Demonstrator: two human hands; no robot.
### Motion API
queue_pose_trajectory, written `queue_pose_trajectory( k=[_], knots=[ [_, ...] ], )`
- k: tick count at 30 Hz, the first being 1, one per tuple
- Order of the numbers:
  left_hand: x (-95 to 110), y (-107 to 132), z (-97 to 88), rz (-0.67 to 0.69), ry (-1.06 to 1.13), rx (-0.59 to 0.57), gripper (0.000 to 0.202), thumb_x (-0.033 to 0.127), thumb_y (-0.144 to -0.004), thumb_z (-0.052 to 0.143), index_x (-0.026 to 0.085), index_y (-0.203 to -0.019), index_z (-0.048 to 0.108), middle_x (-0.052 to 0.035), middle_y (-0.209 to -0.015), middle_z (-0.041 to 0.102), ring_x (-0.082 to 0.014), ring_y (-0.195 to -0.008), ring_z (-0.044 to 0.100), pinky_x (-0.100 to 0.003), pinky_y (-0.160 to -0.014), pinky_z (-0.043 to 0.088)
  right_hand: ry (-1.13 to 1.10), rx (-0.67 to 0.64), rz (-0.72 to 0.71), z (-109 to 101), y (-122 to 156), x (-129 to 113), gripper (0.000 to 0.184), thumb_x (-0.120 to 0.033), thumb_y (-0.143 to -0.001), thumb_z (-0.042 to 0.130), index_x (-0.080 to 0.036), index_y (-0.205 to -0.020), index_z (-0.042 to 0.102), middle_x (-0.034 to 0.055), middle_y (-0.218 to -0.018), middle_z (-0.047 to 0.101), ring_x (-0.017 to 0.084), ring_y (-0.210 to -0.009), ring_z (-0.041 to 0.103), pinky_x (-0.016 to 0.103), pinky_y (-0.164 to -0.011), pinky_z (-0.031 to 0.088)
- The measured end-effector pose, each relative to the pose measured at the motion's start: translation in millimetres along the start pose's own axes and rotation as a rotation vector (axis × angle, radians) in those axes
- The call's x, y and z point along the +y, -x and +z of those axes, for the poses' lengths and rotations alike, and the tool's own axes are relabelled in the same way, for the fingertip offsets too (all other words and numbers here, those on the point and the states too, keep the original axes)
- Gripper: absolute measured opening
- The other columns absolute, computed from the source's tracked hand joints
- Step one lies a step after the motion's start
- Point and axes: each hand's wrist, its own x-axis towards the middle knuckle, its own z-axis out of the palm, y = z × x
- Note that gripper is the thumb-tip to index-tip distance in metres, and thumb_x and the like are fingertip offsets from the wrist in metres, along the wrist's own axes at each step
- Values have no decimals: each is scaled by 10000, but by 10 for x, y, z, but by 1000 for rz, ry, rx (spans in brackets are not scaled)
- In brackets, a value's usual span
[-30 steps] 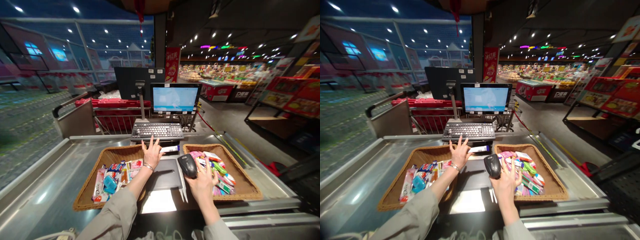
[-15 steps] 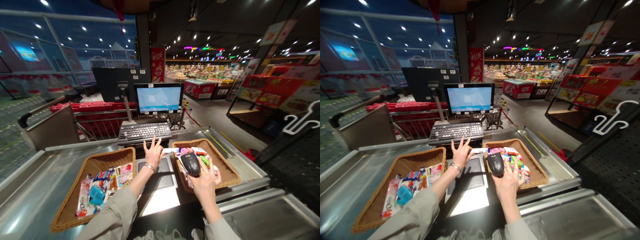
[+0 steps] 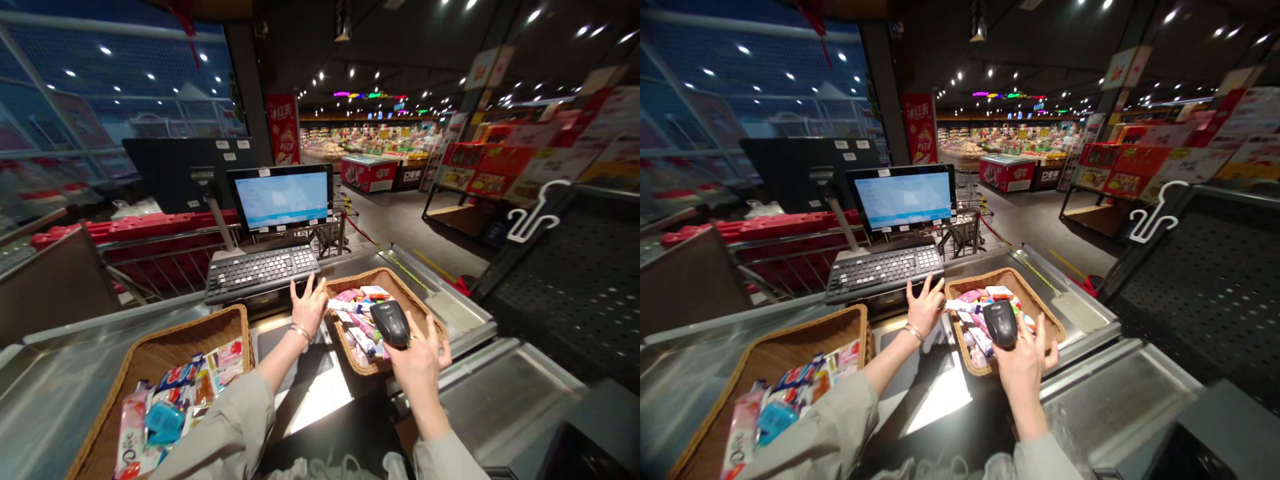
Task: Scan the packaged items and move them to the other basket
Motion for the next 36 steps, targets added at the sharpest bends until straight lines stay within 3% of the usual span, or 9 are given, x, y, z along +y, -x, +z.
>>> queue_pose_trajectory(
  k=[3, 8, 15, 18, 21, 27, 36],
  knots=[
    [67, -43, 59, 38, 2, -19, 64, 220, -888, 593, 239, -900, 653, -52, -1431, 561, -311, -1468, 295, -750, -1139, -30, 17, 31, 2, -6, 5, 74, 525, -619, -872, 416, -202, -971, 719, 120, -1173, 692, 327, -1353, 381, 544, -1072, 163],
    [182, -103, 155, 86, 18, -53, 132, 199, -921, 536, 238, -935, 661, -43, -1438, 556, -307, -1474, 281, -761, -1135, -7, 37, 29, 53, -35, 17, 165, 597, -653, -875, 373, -191, -1047, 710, 136, -1184, 689, 330, -1354, 385, 542, -1072, 150],
    [405, -215, 341, 137, 72, -150, 246, 230, -966, 480, 316, -1097, 670, 13, -1492, 494, -306, -1490, 235, -776, -1121, -9, 42, 50, 82, -49, 40, 310, 492, -605, -835, 464, -208, -965, 723, 113, -1164, 701, 309, -1374, 369, 543, -1090, 140],
    [486, -263, 397, 138, 84, -234, 344, 243, -975, 460, 387, -1249, 608, 28, -1535, 431, -314, -1500, 199, -781, -1117, 13, 51, 48, 104, -61, 41, 358, 476, -576, -831, 477, -196, -985, 719, 126, -1162, 700, 309, -1371, 372, 543, -1086, 144],
    [504, -281, 416, 105, 71, -284, 441, 298, -965, 477, 376, -1398, 495, -19, -1572, 367, -329, -1503, 180, -772, -1123, 33, 58, 41, 118, -80, 31, 368, 479, -567, -833, 472, -186, -987, 718, 138, -1159, 698, 315, -1368, 377, 545, -1086, 140],
    [410, -233, 354, 45, 7, -281, 708, 586, -896, 507, 291, -1517, 338, -77, -1618, 245, -354, -1514, 95, -756, -1128, 9, 34, 25, 105, -20, -1, 312, 489, -589, -831, 454, -204, -984, 712, 120, -1179, 692, 323, -1361, 384, 554, -1090, 131],
    [217, -66, 16, -115, -107, -298, 788, 640, -879, 462, 242, -1539, 295, -90, -1639, 161, -362, -1515, 71, -736, -1131, 91, -25, -67, 14, 201, -72, 46, 576, -651, -856, 395, -192, -988, 717, 143, -1200, 680, 331, -1371, 364, 548, -1088, 137]
  ],
)
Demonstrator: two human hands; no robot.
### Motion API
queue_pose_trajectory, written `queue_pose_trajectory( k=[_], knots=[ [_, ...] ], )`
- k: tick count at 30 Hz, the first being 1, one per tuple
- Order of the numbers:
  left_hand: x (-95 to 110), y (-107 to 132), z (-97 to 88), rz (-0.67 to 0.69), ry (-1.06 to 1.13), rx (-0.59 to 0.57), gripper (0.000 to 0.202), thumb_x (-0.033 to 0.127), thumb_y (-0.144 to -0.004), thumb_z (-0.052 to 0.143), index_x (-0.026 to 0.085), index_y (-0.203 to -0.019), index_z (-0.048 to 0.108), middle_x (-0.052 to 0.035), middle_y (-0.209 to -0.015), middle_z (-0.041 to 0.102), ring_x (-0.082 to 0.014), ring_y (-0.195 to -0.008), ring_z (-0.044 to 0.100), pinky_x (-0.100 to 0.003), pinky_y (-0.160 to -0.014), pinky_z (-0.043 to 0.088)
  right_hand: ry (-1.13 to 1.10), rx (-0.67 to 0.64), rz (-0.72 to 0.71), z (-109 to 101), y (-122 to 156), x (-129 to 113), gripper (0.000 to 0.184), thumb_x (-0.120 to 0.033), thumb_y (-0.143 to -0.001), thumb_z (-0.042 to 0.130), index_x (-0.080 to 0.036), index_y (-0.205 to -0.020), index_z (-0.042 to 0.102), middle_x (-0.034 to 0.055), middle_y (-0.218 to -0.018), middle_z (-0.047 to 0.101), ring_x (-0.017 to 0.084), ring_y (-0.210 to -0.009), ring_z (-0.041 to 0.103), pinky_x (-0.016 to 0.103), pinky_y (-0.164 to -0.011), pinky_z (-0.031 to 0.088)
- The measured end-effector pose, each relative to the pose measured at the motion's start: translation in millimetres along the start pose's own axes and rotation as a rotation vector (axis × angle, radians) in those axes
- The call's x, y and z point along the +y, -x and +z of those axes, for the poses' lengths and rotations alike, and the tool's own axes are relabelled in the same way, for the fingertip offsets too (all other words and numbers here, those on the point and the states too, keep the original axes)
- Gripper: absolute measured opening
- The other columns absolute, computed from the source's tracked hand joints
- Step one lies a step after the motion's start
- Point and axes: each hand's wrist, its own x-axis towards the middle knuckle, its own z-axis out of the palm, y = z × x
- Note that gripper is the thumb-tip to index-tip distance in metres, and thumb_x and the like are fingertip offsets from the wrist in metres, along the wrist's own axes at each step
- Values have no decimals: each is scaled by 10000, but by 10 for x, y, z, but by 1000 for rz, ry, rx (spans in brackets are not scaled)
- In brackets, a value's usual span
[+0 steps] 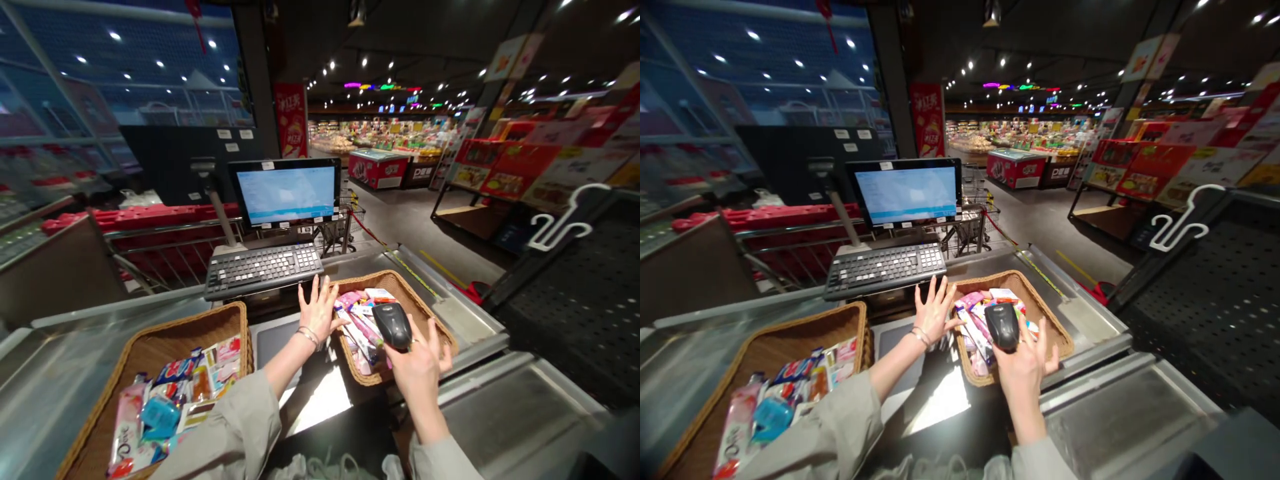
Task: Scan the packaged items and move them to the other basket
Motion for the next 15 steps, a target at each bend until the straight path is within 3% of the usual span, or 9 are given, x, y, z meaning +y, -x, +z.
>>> queue_pose_trajectory(
  k=[5, 15],
  knots=[
    [-199, 210, -141, -105, -28, 7, 894, 702, -832, 499, 250, -1557, 235, -102, -1643, 149, -387, -1511, 62, -741, -1126, 99, -89, -13, -45, 89, -41, -237, 648, -697, -846, 382, -201, -1138, 679, 132, -1193, 685, 315, -1361, 381, 536, -1082, 172],
    [-687, 776, -256, -302, -50, 28, 915, 698, -821, 542, 231, -1553, 254, -149, -1638, 153, -393, -1511, 39, -717, -1144, 63, -173, -103, -152, 356, -23, -657, 527, -637, -834, 431, -237, -1028, 714, 107, -1173, 692, 343, -1334, 403, 555, -1072, 150]
  ],
)
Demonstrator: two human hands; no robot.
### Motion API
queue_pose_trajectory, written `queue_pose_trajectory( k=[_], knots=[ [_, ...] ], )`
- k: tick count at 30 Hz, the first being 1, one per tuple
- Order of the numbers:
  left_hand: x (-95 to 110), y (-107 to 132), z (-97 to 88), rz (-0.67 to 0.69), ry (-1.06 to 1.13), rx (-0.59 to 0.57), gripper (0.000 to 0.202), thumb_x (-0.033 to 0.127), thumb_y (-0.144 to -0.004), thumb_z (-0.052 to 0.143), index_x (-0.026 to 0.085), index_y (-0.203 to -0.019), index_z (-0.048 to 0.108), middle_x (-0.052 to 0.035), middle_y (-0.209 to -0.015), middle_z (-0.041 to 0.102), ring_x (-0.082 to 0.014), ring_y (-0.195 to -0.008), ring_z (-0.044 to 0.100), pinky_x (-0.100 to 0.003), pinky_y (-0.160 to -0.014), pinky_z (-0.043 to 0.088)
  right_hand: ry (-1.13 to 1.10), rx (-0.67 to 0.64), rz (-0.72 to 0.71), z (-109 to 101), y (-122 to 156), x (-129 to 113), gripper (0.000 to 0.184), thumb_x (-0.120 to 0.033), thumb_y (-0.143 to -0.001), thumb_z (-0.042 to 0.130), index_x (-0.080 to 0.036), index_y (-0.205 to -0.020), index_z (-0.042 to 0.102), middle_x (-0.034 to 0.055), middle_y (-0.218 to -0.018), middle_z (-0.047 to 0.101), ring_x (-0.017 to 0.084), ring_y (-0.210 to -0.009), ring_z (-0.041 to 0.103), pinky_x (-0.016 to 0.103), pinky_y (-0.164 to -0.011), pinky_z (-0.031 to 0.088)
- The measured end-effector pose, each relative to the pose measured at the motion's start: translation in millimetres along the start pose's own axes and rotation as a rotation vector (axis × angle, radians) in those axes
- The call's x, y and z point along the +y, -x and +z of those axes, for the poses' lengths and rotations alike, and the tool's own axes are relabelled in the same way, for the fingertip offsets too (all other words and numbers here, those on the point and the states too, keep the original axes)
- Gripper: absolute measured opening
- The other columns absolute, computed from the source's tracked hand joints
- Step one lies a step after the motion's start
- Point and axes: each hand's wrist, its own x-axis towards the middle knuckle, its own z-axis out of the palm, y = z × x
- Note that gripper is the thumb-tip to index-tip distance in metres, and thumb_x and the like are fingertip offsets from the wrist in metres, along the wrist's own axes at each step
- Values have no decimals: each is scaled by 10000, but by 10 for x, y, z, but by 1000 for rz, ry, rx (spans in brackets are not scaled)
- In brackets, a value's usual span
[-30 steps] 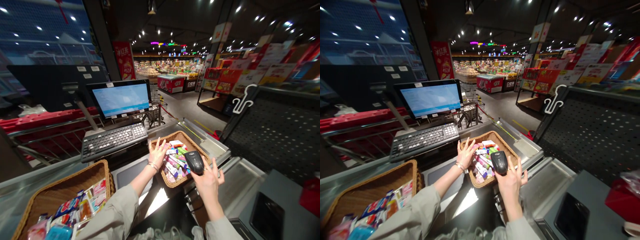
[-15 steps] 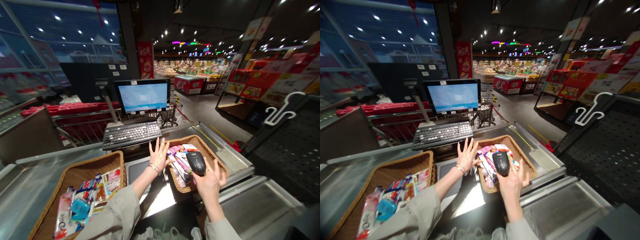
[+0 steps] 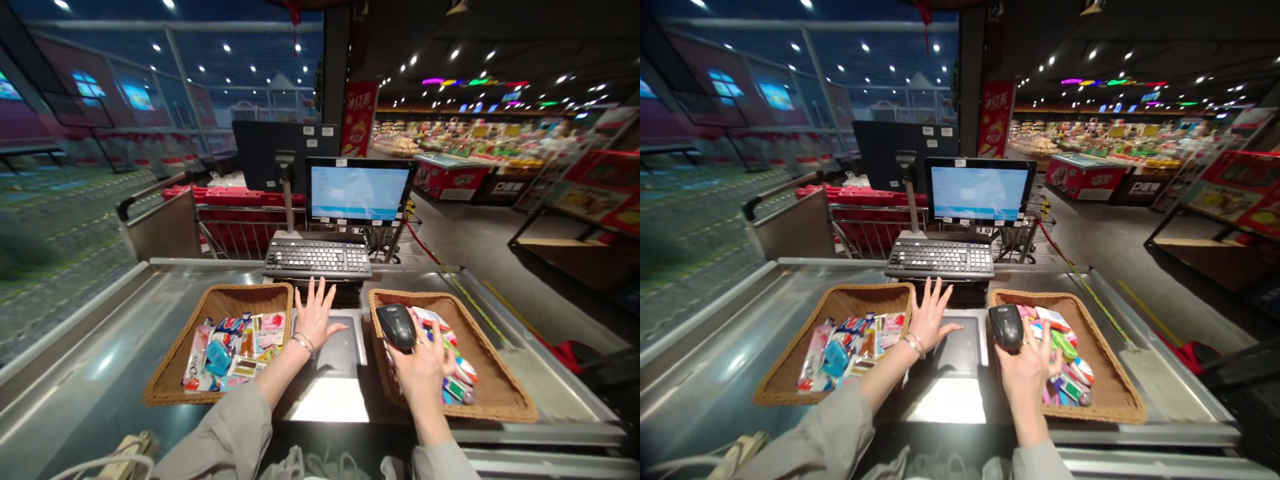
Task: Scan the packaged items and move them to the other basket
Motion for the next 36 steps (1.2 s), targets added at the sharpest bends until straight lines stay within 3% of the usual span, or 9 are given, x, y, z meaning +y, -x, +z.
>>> queue_pose_trajectory(
  k=[7, 18, 23, 31, 36],
  knots=[
    [-493, 283, -15, -154, -48, -17, 887, 672, -823, 567, 228, -1540, 295, -148, -1637, 146, -388, -1511, 64, -713, -1148, 53, -60, -78, -113, 81, 28, -309, 391, -524, -831, 486, -228, -934, 719, 105, -1126, 704, 342, -1310, 426, 562, -1071, 178],
    [-1258, 732, -121, -364, -113, -120, 761, 584, -842, 614, 259, -1494, 396, -129, -1627, 204, -376, -1507, 114, -719, -1141, 91, -129, -184, -184, 308, 90, -627, 492, -579, -798, 456, -199, -953, 726, 134, -1150, 698, 331, -1346, 391, 535, -1086, 177],
    [-1535, 986, -116, -331, -99, -203, 610, 501, -855, 638, 340, -1424, 491, -114, -1623, 233, -390, -1503, 121, -750, -1111, 82, -155, -225, -206, 351, 132, -745, 443, -528, -802, 463, -214, -980, 720, 112, -1213, 678, 324, -1375, 368, 537, -1088, 163],
    [-1828, 1303, -16, -240, -54, -450, 683, 461, -622, 857, 425, -1264, 626, -87, -1599, 315, -443, -1482, 153, -769, -1083, 23, -172, -256, -221, 451, 186, -842, 388, -490, -785, 497, -229, -973, 713, 99, -1220, 670, 322, -1381, 345, 572, -1089, 152],
    [-1960, 1410, 75, -129, -6, -585, 492, 384, -585, 881, 441, -1051, 733, -28, -1564, 395, -437, -1474, 185, -761, -1081, 3, -171, -271, -211, 453, 202, -850, 420, -518, -780, 482, -227, -981, 709, 96, -1234, 669, 324, -1383, 350, 557, -1086, 160]
  ],
)
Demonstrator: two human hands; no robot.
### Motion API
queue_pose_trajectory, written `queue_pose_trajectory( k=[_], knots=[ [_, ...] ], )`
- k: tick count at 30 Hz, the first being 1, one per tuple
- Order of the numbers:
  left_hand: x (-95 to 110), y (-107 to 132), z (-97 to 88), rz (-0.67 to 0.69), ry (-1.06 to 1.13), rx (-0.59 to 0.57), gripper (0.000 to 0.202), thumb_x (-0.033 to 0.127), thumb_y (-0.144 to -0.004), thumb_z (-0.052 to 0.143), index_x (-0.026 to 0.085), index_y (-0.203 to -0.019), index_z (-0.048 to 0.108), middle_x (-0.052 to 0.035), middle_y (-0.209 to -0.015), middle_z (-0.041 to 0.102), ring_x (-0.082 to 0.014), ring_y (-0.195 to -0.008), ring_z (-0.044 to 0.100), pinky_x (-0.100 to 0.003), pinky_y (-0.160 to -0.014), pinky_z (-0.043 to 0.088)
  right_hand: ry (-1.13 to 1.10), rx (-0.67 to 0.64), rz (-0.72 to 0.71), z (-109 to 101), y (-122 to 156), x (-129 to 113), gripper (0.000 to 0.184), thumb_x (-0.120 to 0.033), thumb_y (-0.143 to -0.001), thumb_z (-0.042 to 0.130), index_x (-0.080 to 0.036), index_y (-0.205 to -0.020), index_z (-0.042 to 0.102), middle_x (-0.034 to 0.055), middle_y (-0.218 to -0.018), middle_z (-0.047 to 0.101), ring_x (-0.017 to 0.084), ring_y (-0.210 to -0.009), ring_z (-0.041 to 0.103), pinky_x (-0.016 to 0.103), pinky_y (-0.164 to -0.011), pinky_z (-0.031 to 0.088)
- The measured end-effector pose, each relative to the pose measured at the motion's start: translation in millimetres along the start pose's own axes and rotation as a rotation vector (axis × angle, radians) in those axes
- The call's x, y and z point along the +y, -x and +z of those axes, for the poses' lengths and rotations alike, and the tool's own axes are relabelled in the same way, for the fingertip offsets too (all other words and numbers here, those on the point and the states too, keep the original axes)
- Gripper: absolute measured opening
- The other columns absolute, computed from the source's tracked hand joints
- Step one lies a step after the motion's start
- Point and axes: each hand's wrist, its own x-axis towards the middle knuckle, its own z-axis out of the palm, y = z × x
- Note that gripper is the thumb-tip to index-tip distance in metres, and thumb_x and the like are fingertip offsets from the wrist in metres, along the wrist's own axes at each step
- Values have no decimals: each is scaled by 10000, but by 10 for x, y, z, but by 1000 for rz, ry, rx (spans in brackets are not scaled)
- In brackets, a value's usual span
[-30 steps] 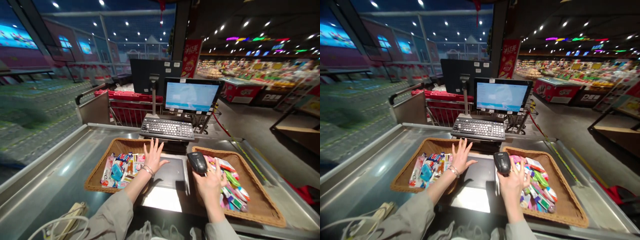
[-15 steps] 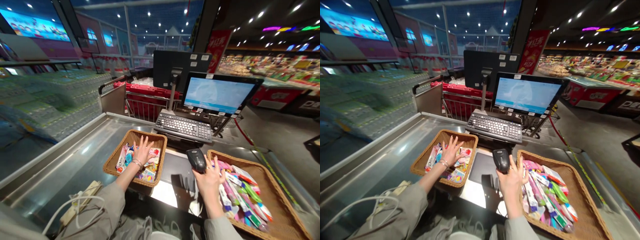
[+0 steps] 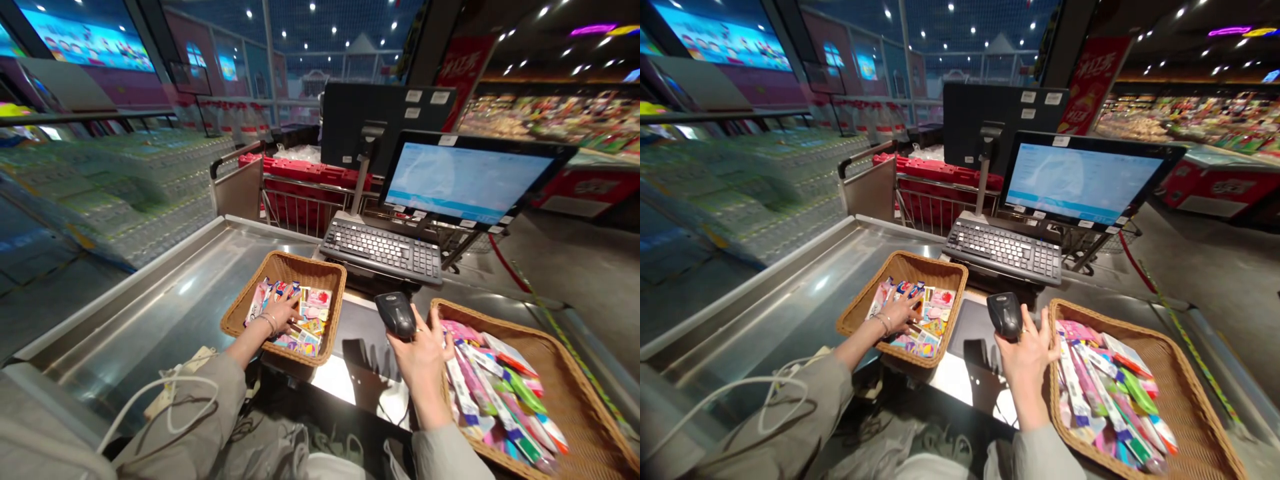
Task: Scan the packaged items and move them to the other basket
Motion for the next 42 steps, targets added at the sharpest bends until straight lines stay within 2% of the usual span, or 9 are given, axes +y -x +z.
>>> queue_pose_trajectory(
  k=[8, 12, 17, 21, 25, 30, 36, 42],
  knots=[
    [-90, -86, 171, 159, -44, -50, 377, 466, -615, 840, 399, -975, 749, -12, -1505, 482, -398, -1479, 200, -726, -1106, 9, 22, 4, -4, 9, 6, 18, 455, -539, -792, 466, -227, -1022, 704, 98, -1219, 672, 320, -1365, 368, 557, -1089, 161],
    [-138, -122, 262, 205, -11, -33, 364, 498, -637, 822, 382, -974, 745, -18, -1494, 494, -405, -1479, 196, -732, -1101, 10, 30, -7, 0, 9, 18, 37, 462, -549, -803, 447, -223, -1002, 707, 109, -1216, 671, 322, -1365, 370, 550, -1092, 161],
    [-238, -155, 336, 213, -35, 13, 286, 448, -712, 786, 349, -977, 743, -31, -1444, 546, -377, -1453, 287, -694, -1128, 12, 11, -9, -4, -1, 27, 45, 462, -562, -810, 437, -220, -954, 711, 107, -1229, 668, 323, -1375, 361, 555, -1092, 150],
    [-307, -167, 364, 204, -64, 30, 346, 408, -670, 820, 356, -1000, 729, -32, -1421, 562, -366, -1450, 298, -682, -1134, 25, -1, 5, -2, -3, 35, 53, 457, -553, -814, 437, -219, -960, 711, 107, -1220, 674, 324, -1374, 365, 562, -1090, 156],
    [-324, -203, 382, 229, -46, -2, 381, 356, -644, 833, 350, -1008, 719, -24, -1419, 563, -347, -1468, 265, -663, -1145, 24, 10, -2, -12, 3, 45, 71, 448, -535, -824, 445, -217, -995, 710, 113, -1212, 672, 327, -1367, 362, 562, -1090, 159],
    [-268, -251, 326, 290, -58, -36, 340, 276, -629, 842, 288, -947, 722, -29, -1383, 597, -333, -1449, 315, -623, -1171, 23, 28, -14, 6, 6, 52, 80, 421, -518, -811, 461, -219, -973, 709, 120, -1212, 669, 334, -1358, 372, 572, -1090, 164],
    [-231, -225, 220, 319, -86, -10, 361, 290, -609, 830, 265, -952, 721, -45, -1394, 598, -368, -1440, 319, -654, -1163, 13, 21, -5, 38, -12, 49, 78, 462, -479, -802, 488, -205, -1119, 682, 104, -1263, 654, 313, -1381, 360, 556, -1116, 155],
    [-258, -182, -6, 260, -59, 65, 321, 278, -644, 808, 276, -952, 719, -39, -1421, 576, -335, -1466, 286, -637, -1177, 9, -7, 17, 38, 1, 29, 50, 418, -515, -792, 475, -230, -972, 721, 94, -1241, 669, 322, -1375, 373, 560, -1101, 161]
  ],
)
